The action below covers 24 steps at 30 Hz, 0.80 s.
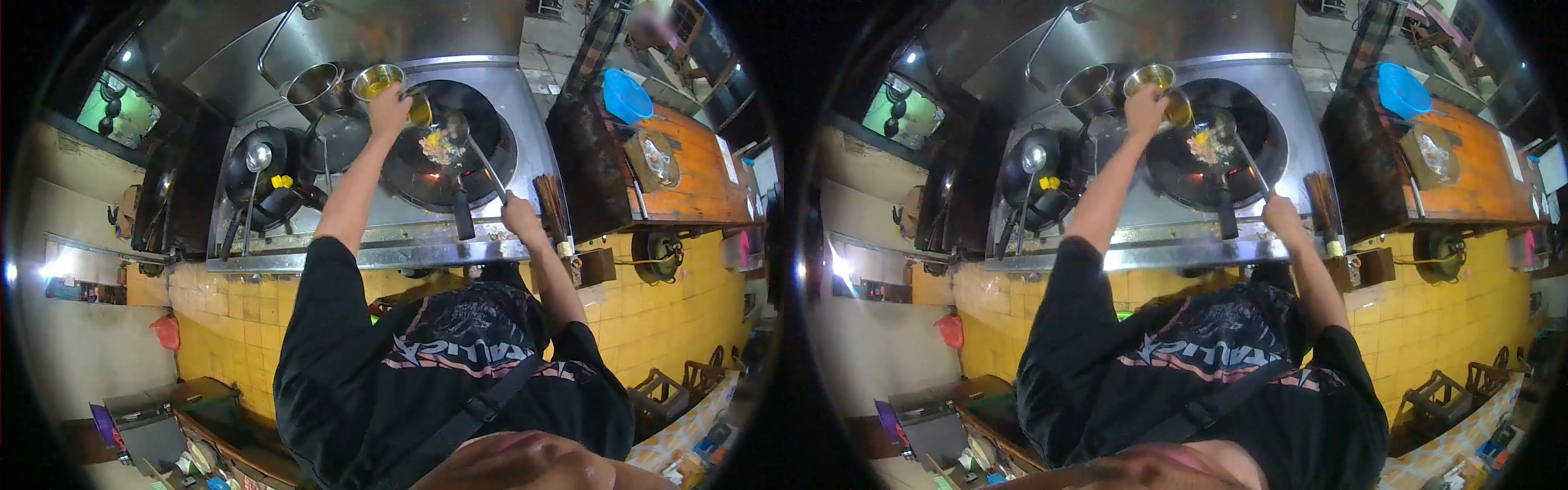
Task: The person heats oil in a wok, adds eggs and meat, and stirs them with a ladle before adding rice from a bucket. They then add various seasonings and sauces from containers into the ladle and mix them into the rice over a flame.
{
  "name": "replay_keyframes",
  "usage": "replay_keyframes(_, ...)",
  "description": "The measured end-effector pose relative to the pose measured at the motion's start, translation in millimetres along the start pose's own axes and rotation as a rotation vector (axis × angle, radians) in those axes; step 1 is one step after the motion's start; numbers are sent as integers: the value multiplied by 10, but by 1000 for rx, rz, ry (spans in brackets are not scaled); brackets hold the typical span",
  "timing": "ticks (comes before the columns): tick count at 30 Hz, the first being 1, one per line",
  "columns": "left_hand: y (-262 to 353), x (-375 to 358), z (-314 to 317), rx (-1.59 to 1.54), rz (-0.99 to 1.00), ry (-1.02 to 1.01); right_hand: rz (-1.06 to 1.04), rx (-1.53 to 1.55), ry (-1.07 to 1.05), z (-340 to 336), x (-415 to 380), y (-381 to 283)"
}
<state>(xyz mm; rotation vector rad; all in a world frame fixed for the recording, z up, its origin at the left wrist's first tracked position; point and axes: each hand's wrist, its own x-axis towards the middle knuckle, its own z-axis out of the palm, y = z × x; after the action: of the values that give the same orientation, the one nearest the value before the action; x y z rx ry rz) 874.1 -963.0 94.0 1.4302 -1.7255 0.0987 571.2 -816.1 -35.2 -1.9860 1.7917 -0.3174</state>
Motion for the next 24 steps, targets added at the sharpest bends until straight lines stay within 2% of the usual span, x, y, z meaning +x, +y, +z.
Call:
replay_keyframes(2, -288, -569, 145, -41, -262, 102, 53, -34, 149, 224, -159, -39)
replay_keyframes(3, -384, -858, 179, -60, -383, 132, -19, -138, 127, 101, -313, -205)
replay_keyframes(4, -408, -1152, 195, -160, -418, 198, -55, -199, 53, 21, -363, -263)
replay_keyframes(5, -428, -1472, 206, -256, -455, 264, -46, -127, -55, -218, -404, -373)
replay_keyframes(7, -593, -2080, 314, -191, -501, 272, -48, 4, -289, -510, -180, -378)
replay_keyframes(8, -488, -2275, 232, -171, -559, 221, -58, 68, -419, -572, 26, -283)
replay_keyframes(10, -414, -2607, 237, -137, -631, 194, -92, 83, -403, -481, 173, -194)
replay_keyframes(11, -537, -2830, 385, -214, -671, 241, -88, 9, -186, -260, 205, -119)
replay_keyframes(13, -585, -3100, 382, -267, -712, 314, -153, -104, 97, 111, 196, 48)
replay_keyframes(15, -507, -3167, 349, -71, -739, 296, -244, -221, 16, -137, 110, 12)
replay_keyframes(16, -546, -3259, 367, -59, -752, 318, -110, -180, -154, -371, 122, -73)
replay_keyframes(17, -653, -3352, 387, -67, -779, 282, -133, -187, -158, -663, 210, -124)
replay_keyframes(19, -607, -3339, 307, -25, -826, 192, -44, -114, -600, -1122, 435, -164)
replay_keyframes(20, -562, -3336, 252, -17, -841, 199, -55, -122, -613, -953, 552, 19)
replay_keyframes(22, -613, -3401, 205, 143, -889, 101, -199, -202, -234, -456, 797, 430)
replay_keyframes(23, -605, -3455, 154, 255, -854, 43, -111, -177, -189, -392, 677, 370)
replay_keyframes(24, -570, -3513, 146, 268, -872, 48, -127, -179, -206, -382, 515, 321)
